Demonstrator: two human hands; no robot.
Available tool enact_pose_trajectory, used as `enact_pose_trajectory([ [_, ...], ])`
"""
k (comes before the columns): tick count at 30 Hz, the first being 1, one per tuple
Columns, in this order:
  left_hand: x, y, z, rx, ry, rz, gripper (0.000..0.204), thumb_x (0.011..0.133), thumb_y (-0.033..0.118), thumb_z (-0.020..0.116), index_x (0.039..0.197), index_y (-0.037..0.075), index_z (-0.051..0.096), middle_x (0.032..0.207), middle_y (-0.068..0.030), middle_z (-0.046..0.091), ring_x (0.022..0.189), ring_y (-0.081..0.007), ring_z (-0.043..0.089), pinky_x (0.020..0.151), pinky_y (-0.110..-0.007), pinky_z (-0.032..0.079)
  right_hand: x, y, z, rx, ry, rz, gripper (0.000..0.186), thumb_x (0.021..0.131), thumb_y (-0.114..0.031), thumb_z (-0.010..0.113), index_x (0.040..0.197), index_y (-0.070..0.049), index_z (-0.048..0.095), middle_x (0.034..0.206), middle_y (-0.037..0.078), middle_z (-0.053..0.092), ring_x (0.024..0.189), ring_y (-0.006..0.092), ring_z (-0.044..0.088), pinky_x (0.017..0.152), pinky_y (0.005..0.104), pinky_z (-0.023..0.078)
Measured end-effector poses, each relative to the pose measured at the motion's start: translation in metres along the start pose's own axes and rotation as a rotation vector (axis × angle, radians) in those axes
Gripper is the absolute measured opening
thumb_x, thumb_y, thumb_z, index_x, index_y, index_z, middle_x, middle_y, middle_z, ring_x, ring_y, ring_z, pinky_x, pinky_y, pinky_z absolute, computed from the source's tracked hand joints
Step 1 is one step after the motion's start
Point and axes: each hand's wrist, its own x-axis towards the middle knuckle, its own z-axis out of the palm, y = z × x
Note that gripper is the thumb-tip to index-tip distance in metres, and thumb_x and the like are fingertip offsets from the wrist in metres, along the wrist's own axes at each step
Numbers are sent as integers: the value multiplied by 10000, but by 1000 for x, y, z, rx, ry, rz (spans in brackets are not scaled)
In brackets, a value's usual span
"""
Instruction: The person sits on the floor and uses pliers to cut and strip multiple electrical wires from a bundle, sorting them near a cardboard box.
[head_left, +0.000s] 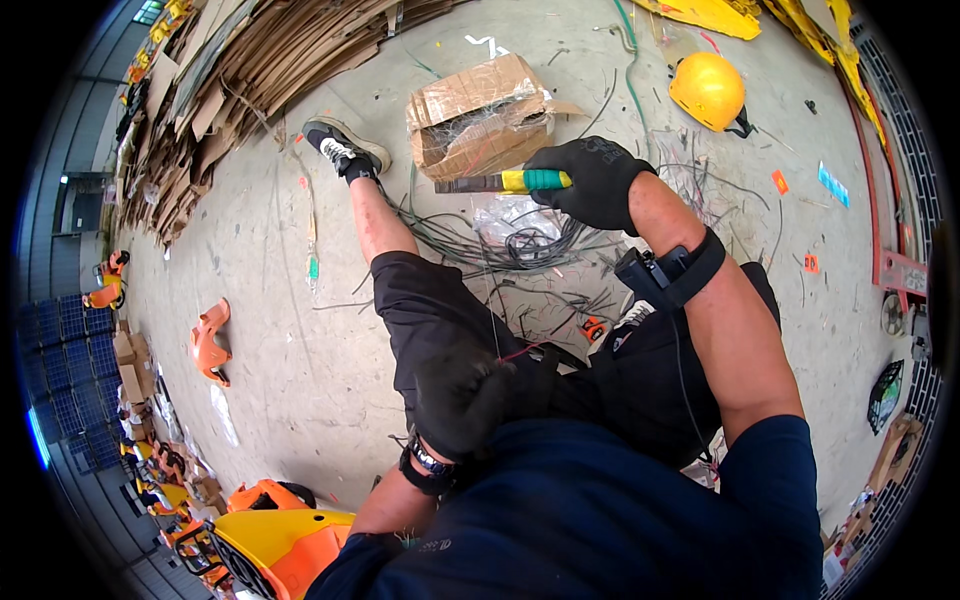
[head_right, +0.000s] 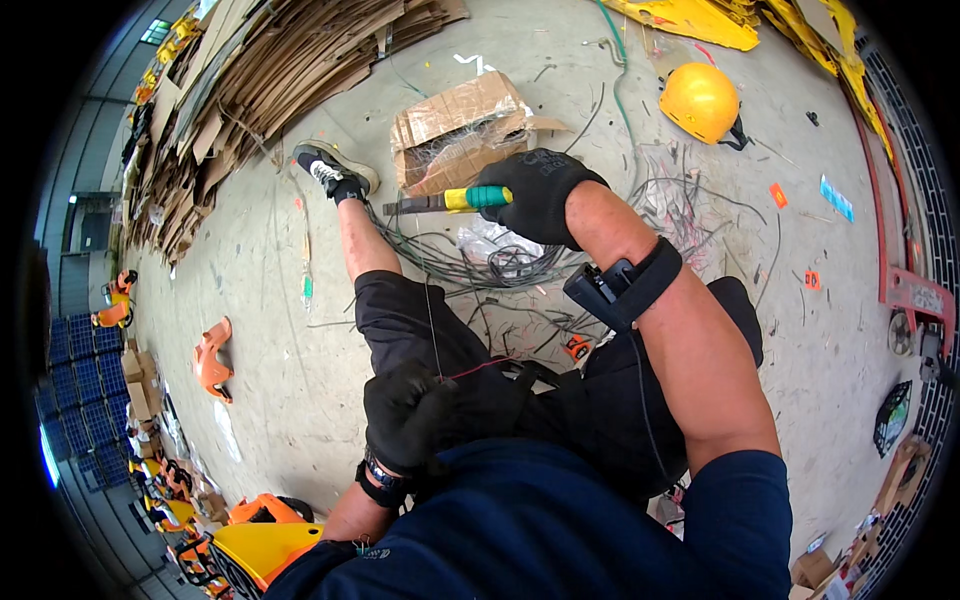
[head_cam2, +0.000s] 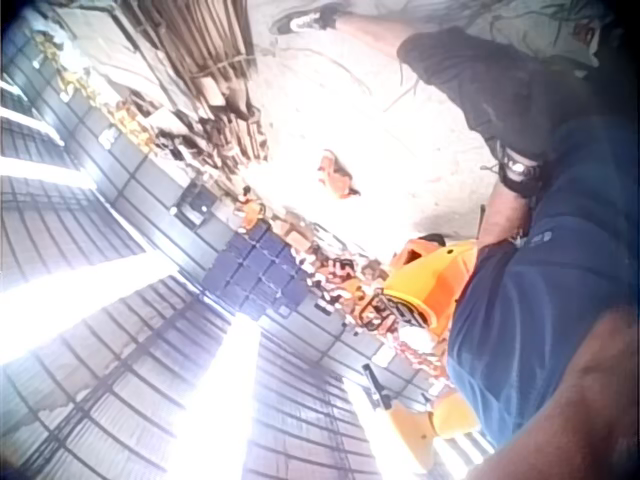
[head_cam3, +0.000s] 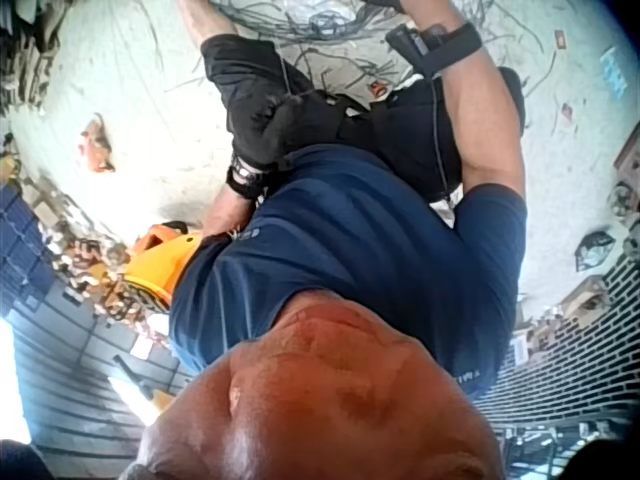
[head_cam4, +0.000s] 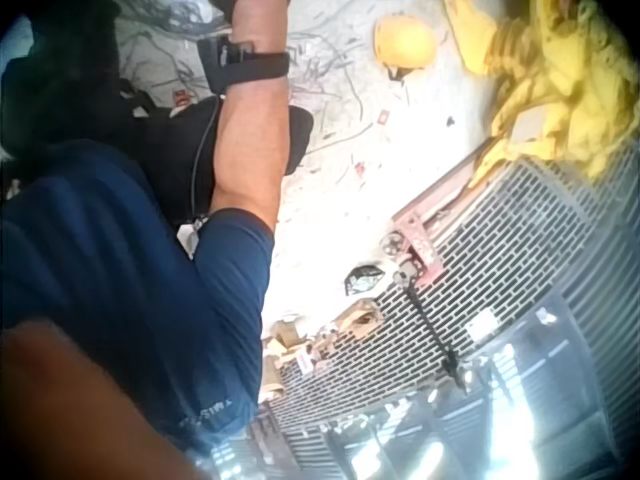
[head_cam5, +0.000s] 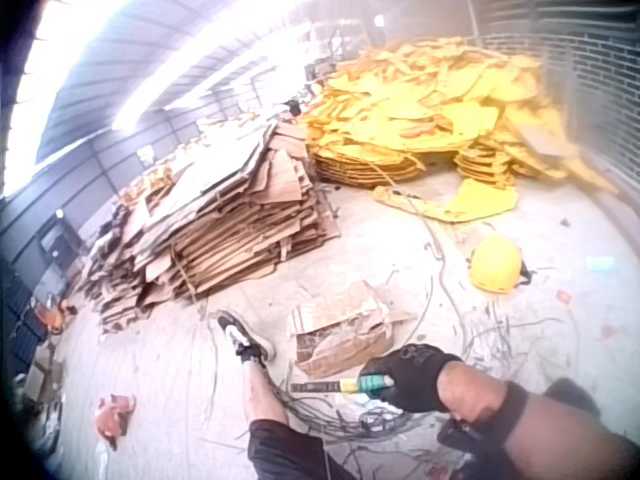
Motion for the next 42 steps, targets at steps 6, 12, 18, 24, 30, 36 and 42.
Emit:
enact_pose_trajectory([
  [6, 0, 3, -2, -16, -24, -113, 152, 822, 41, 668, 676, 20, 626, 601, -64, 594, 516, -150, 551, 508, -283, 399, 0, -4, -12, 18, -46, 70, 306, 869, -310, 636, 1133, -157, 657, 1076, 137, 685, 1017, 343, 639, 902, 432, 497],
  [12, 11, -18, -1, -415, 157, -506, 234, 934, 168, 582, 847, -32, 667, 630, -20, 577, 516, -132, 505, 526, -264, 407, 2, 4, -10, 208, -62, 35, 321, 866, -341, 646, 1089, -112, 656, 1002, 167, 690, 962, 357, 645, 860, 427, 496],
  [18, 34, -49, -25, -788, 388, -365, 250, 958, 208, 541, 962, -22, 640, 594, 8, 432, 496, -136, 418, 503, -286, 362, 5, 4, -3, 223, -155, 22, 324, 869, -367, 630, 1022, -82, 645, 973, 180, 684, 929, 362, 645, 824, 434, 492],
  [24, 36, -60, -56, -947, 559, -319, 233, 948, 228, 552, 924, 13, 640, 593, 21, 401, 493, -128, 359, 505, -289, 319, 11, 17, -2, 139, -104, 110, 339, 878, -380, 628, 1007, -68, 648, 957, 181, 688, 925, 363, 656, 808, 429, 497],
  [30, 34, -68, -68, -1012, 593, -300, 246, 961, 259, 544, 941, 34, 642, 587, 28, 400, 483, -130, 354, 495, -291, 305, 11, 32, -9, 400, 54, 164, 331, 917, -317, 648, 1108, -49, 628, 880, 33, 651, 800, 117, 587, 741, 297, 488],
  [36, 42, -64, -61, -1111, 580, -269, 273, 981, 282, 510, 936, 45, 639, 585, 29, 403, 484, -134, 366, 494, -296, 305, 8, -3, 9, 948, 33, 60, 374, 946, -334, 651, 1172, -39, 612, 927, -3, 636, 815, 66, 569, 736, 242, 492],
  [42, 47, -68, -49, -1137, 478, -195, 281, 980, 272, 505, 948, 23, 633, 611, 11, 437, 502, -142, 399, 496, -299, 336, -3, -32, 16, 963, -49, 45, 359, 936, -304, 656, 1161, -26, 616, 901, 29, 652, 782, 85, 588, 712, 264, 495],
])
